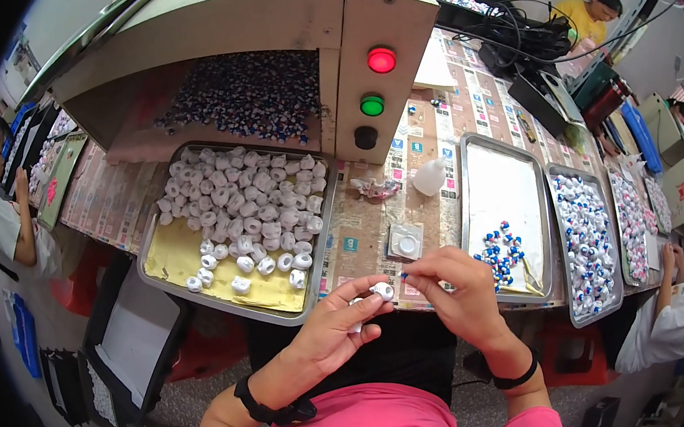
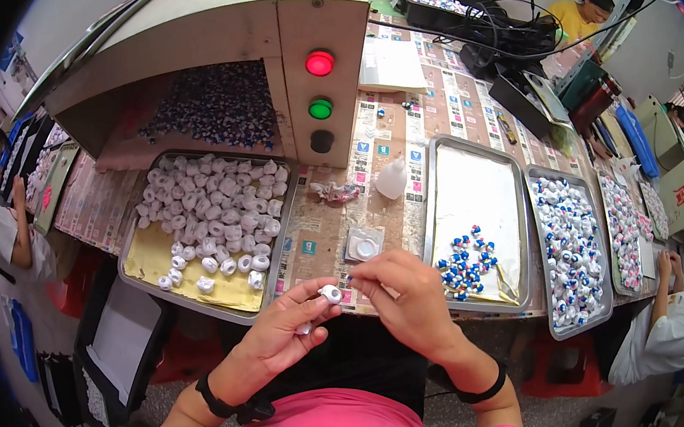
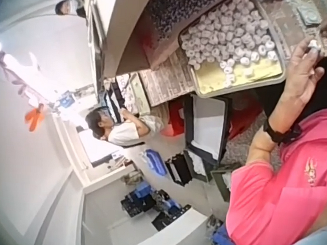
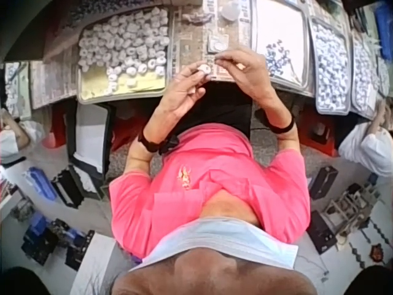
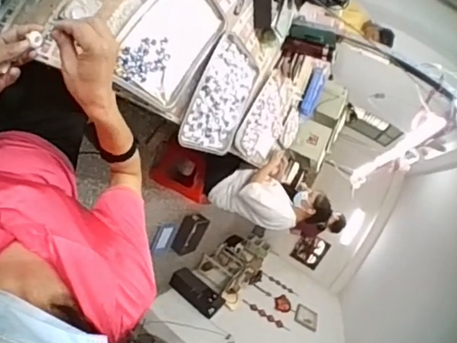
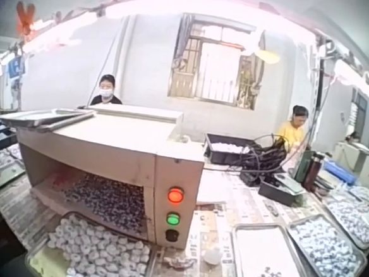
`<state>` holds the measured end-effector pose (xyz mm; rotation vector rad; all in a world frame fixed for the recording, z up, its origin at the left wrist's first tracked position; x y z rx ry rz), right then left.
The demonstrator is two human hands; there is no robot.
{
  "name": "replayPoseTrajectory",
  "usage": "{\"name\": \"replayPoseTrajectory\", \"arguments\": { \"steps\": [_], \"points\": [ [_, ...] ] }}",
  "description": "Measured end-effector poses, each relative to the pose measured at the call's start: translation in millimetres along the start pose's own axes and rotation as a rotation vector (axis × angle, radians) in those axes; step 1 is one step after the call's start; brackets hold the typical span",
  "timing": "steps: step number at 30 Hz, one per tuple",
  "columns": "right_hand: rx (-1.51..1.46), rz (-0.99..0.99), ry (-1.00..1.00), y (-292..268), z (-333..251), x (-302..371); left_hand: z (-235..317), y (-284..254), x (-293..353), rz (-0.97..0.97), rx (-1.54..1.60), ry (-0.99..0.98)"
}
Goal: Assembling small colored components into white plastic toy housings.
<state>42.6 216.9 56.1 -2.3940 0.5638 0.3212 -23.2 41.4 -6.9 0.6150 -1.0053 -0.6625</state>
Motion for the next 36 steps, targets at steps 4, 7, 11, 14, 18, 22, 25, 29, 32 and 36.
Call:
{"name": "replayPoseTrajectory", "arguments": {
  "steps": [4,7,11,14,18,22,25,29,32,36],
  "points": [
    [-0.136,0.019,-0.005,1,-9,10,0,3,1,-0.012,0.007,0.000],
    [-0.146,0.029,0.019,2,-9,13,-1,4,1,-0.024,0.004,-0.005],
    [-0.148,0.015,-0.016,5,-5,14,-2,4,0,-0.038,-0.007,-0.003],
    [-0.136,0.016,-0.020,3,-7,16,-5,0,-2,-0.085,-0.015,0.047],
    [-0.070,-0.059,-0.044,-1,-11,15,-7,1,-3,-0.092,-0.067,0.093],
    [-0.123,-0.101,-0.011,-4,-12,15,-8,7,0,-0.035,-0.163,0.149],
    [-0.167,-0.114,0.023,-6,-6,14,-8,11,-1,-0.032,-0.176,0.153],
    [-0.232,-0.156,0.145,-12,0,11,-7,15,-2,-0.032,-0.154,0.089],
    [-0.321,-0.160,0.246,-15,4,12,-7,16,-4,-0.075,-0.103,0.065],
    [-0.392,-0.151,0.301,-22,8,15,-11,21,-9,-0.099,-0.115,0.003]
  ]
}}
Point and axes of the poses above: each hand's wrist, its own x-axis away from the middle knuckle, its own y-axis out of the palm, z = x × y, the point moved 2 cm from there along -x, towards the middle knuckle, and after that the axes turned 7 degrees about z, right-handed, at the moved point
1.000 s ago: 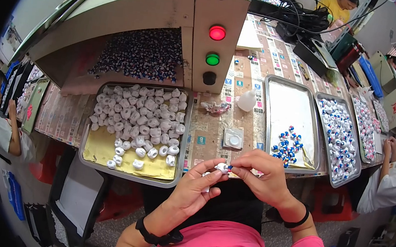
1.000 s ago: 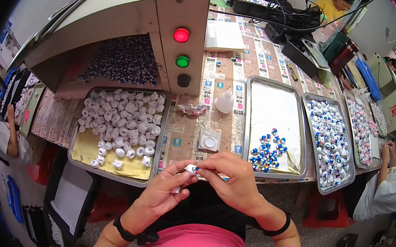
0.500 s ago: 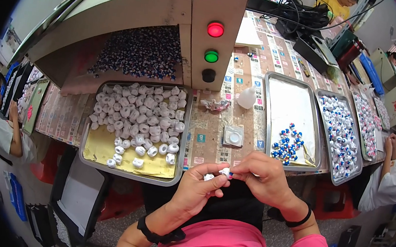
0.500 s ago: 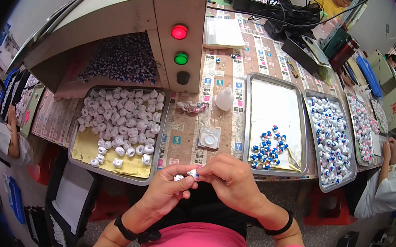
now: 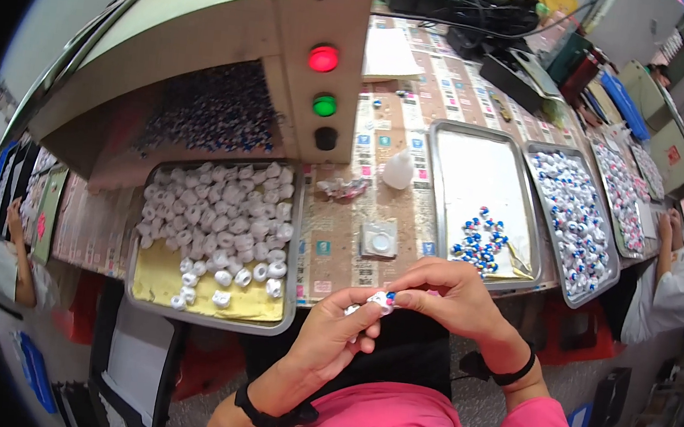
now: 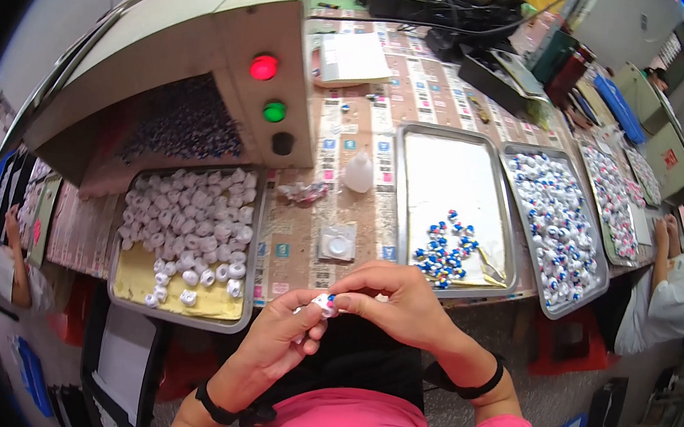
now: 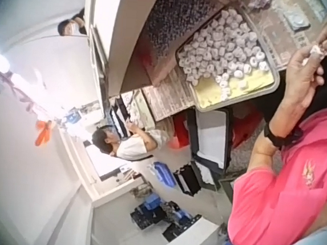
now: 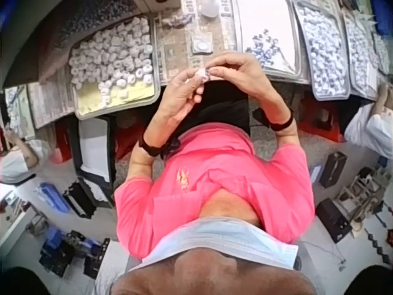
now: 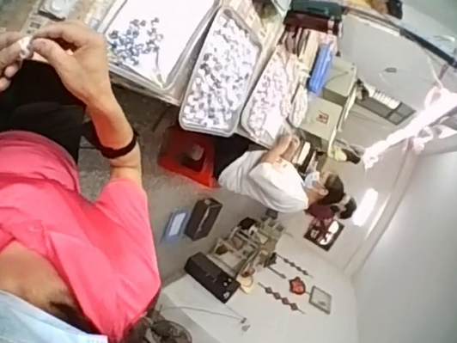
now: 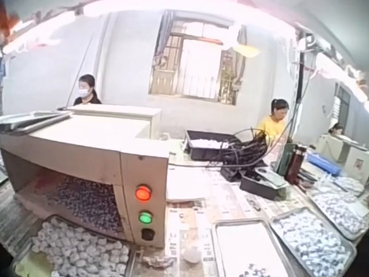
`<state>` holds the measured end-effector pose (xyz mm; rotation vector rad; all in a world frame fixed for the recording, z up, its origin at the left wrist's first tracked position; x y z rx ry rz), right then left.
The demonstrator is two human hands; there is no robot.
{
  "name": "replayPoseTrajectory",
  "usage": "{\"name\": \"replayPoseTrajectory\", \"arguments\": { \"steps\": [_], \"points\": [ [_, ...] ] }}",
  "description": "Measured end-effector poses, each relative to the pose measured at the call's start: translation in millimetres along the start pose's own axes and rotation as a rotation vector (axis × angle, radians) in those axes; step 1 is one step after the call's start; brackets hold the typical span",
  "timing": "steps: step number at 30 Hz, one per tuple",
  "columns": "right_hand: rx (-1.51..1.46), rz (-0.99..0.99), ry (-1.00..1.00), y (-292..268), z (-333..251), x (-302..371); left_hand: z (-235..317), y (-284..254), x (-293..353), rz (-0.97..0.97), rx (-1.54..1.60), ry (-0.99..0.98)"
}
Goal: Assembling small colored components into white plastic toy housings.
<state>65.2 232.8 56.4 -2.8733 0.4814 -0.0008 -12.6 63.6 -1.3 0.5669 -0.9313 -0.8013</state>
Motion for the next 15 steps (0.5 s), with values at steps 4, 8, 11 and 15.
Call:
{"name": "replayPoseTrajectory", "arguments": {
  "steps": [4,8,11,15],
  "points": [
    [0.013,-0.012,-0.057,-10,4,3,1,12,1,0.052,-0.044,-0.032],
    [0.235,0.319,-0.129,-59,0,7,0,-1,8,0.035,0.058,0.027],
    [0.564,0.784,-0.222,-133,9,15,5,0,18,0.115,0.023,0.018],
    [0.885,1.182,-0.166,-238,32,40,8,1,21,0.046,0.030,-0.075]
  ]
}}
Point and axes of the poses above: each hand's wrist, its own x-axis away from the middle knuckle, its own y-axis out of the palm, z = x × y, the point moved 2 cm from there along -x, towards the middle knuckle, and after that the axes turned 7 degrees about z, right-handed, at the moved point
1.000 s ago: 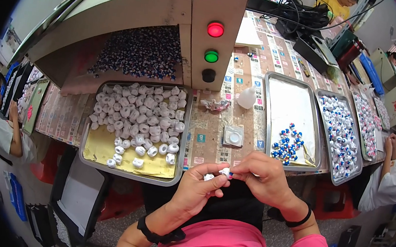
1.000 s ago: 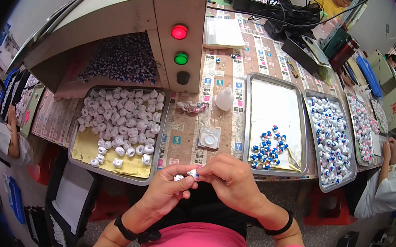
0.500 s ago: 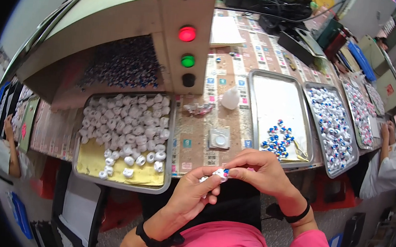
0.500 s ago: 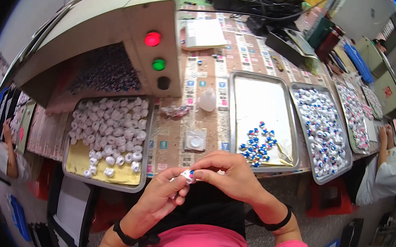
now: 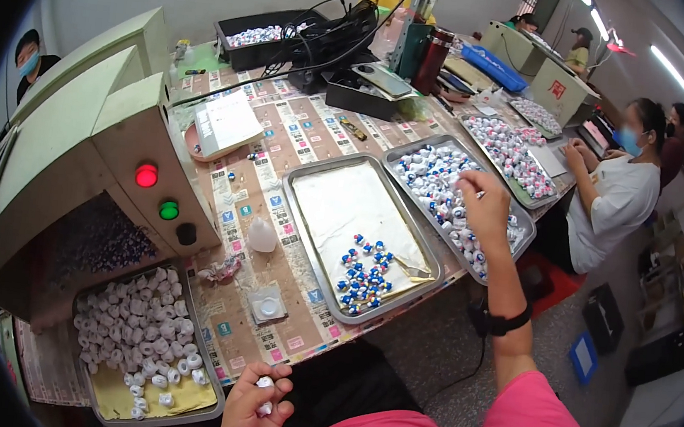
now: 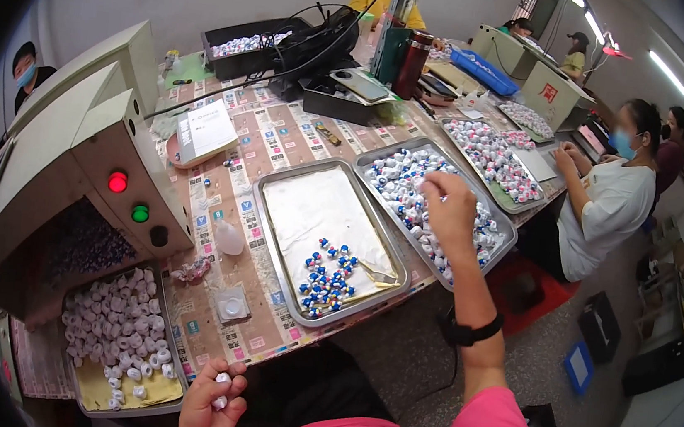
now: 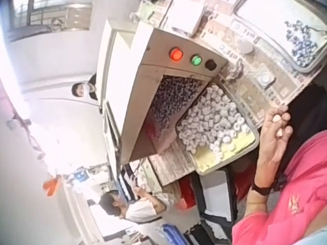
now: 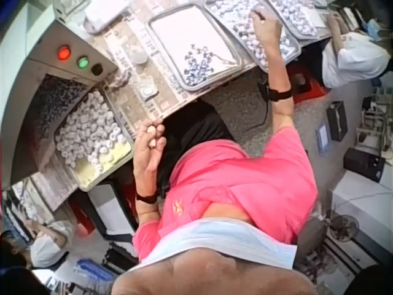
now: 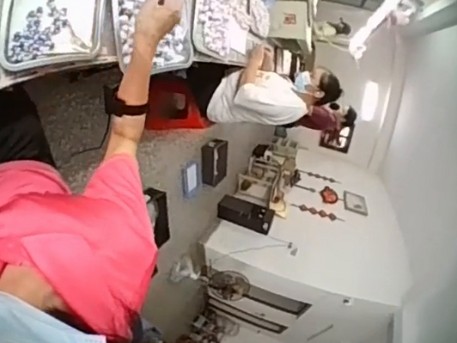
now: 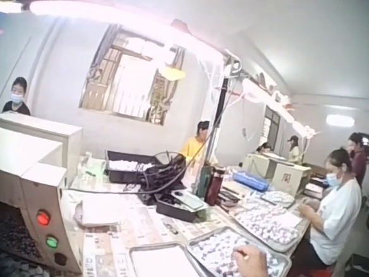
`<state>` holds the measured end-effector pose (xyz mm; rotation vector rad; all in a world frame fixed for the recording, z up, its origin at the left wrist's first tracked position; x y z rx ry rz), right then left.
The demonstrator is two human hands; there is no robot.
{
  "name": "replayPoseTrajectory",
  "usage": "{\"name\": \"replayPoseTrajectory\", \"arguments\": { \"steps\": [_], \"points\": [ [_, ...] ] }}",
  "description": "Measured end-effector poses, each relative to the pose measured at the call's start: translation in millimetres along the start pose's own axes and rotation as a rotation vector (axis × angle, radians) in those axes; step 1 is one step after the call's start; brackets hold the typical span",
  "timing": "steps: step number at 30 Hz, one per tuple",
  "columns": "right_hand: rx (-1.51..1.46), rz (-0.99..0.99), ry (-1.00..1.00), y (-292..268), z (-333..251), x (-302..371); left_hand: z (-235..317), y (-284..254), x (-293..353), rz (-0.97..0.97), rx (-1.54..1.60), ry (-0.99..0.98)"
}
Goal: Assembling small colored components into white plastic toy housings.
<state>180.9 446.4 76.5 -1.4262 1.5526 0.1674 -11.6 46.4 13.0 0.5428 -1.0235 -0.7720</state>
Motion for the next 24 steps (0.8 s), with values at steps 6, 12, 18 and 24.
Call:
{"name": "replayPoseTrajectory", "arguments": {
  "steps": [6,12,18,24],
  "points": [
    [0.140,-0.154,0.059,16,59,-19,3,5,5,-0.024,-0.037,-0.053],
    [0.098,-0.146,-0.218,22,21,9,-7,-6,-6,-0.061,0.008,0.033],
    [-0.225,-0.586,-0.360,53,-67,72,-7,-6,-3,0.031,0.015,0.019],
    [-0.156,-0.736,-0.356,87,-83,87,-6,-9,0,-0.026,0.058,0.028]
  ]
}}
Point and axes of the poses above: each hand's wrist, its own x-axis away from the middle knuckle, its own y-axis out of the palm, z = x × y, the point moved 2 cm from there along -x, towards the middle knuckle, and after that the axes turned 7 degrees about z, right-handed, at the moved point
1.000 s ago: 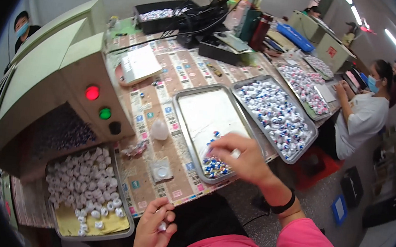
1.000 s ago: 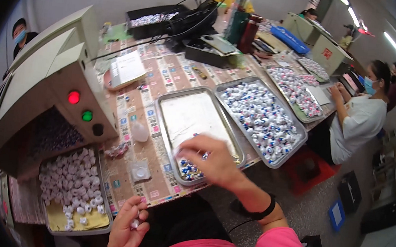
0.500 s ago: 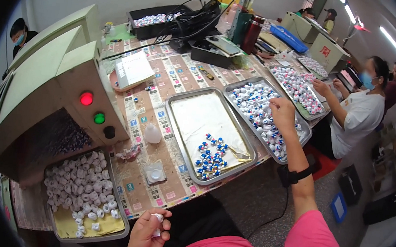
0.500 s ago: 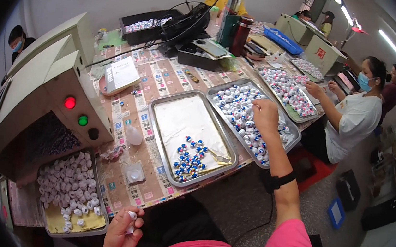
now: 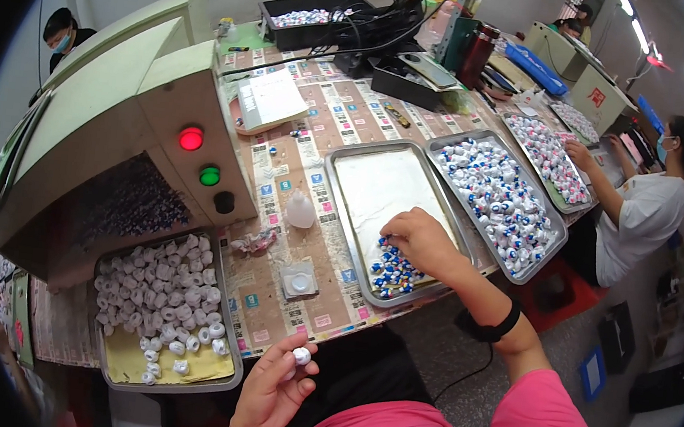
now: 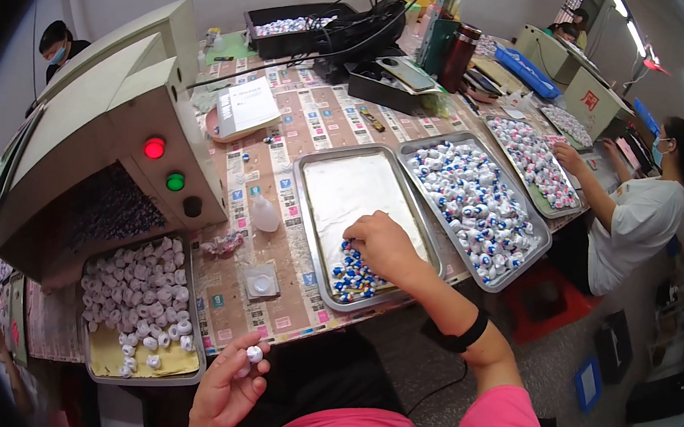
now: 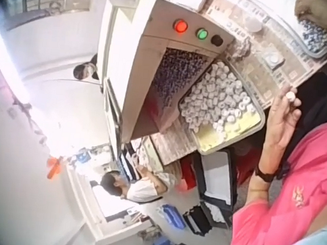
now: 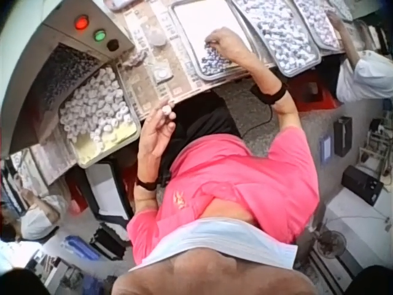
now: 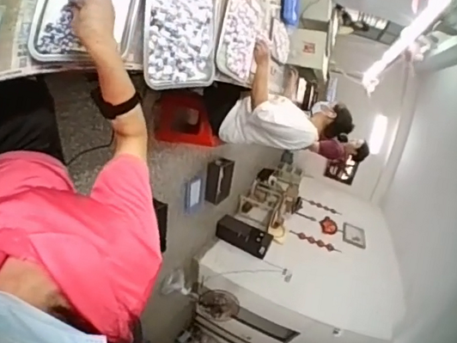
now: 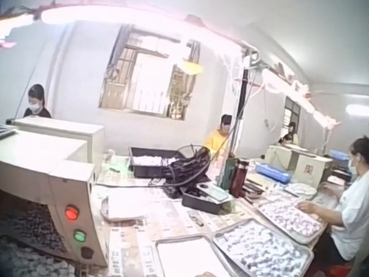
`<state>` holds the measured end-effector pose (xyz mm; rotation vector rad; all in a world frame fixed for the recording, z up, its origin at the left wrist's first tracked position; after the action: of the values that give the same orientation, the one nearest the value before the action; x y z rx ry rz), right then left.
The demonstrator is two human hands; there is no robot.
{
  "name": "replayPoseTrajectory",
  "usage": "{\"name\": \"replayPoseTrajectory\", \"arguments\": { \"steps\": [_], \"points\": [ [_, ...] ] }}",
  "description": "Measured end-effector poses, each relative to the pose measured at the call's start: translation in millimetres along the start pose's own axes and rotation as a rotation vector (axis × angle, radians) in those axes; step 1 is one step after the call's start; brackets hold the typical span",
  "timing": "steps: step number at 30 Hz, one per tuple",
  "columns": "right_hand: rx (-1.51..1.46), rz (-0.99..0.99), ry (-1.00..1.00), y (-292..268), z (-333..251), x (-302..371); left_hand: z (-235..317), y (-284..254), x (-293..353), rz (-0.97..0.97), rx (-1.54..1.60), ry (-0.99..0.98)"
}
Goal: Assembling small colored components into white plastic toy housings.
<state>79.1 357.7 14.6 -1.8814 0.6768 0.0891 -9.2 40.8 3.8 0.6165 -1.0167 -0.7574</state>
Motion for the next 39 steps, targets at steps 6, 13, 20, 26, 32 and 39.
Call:
{"name": "replayPoseTrajectory", "arguments": {
  "steps": [6,13,20,26,32,39],
  "points": [
    [-0.100,0.047,0.126,-4,-7,1,2,-9,-3,0.028,0.039,0.053],
    [-0.573,-0.086,0.217,-4,-60,11,8,-9,-3,-0.032,0.096,0.043],
    [-0.605,-0.202,0.169,16,-105,3,6,-13,2,-0.026,0.109,0.051],
    [-0.376,-0.092,-0.022,38,-114,-11,6,-13,4,-0.050,0.094,0.033],
    [-0.219,-0.048,-0.171,55,-118,-17,5,-13,4,-0.034,0.109,0.031],
    [-0.144,-0.083,-0.189,51,-121,-16,4,-17,1,-0.038,0.130,0.044]
  ]
}}
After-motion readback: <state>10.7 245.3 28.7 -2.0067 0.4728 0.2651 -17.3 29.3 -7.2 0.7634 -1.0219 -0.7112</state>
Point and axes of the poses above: each hand's wrist, its own x-axis away from the middle knuckle, its own y-axis out of the palm, z = x × y, the point moved 2 cm from there along -x, towards the middle knuckle, and after that the axes turned 7 degrees about z, right-handed, at the moved point
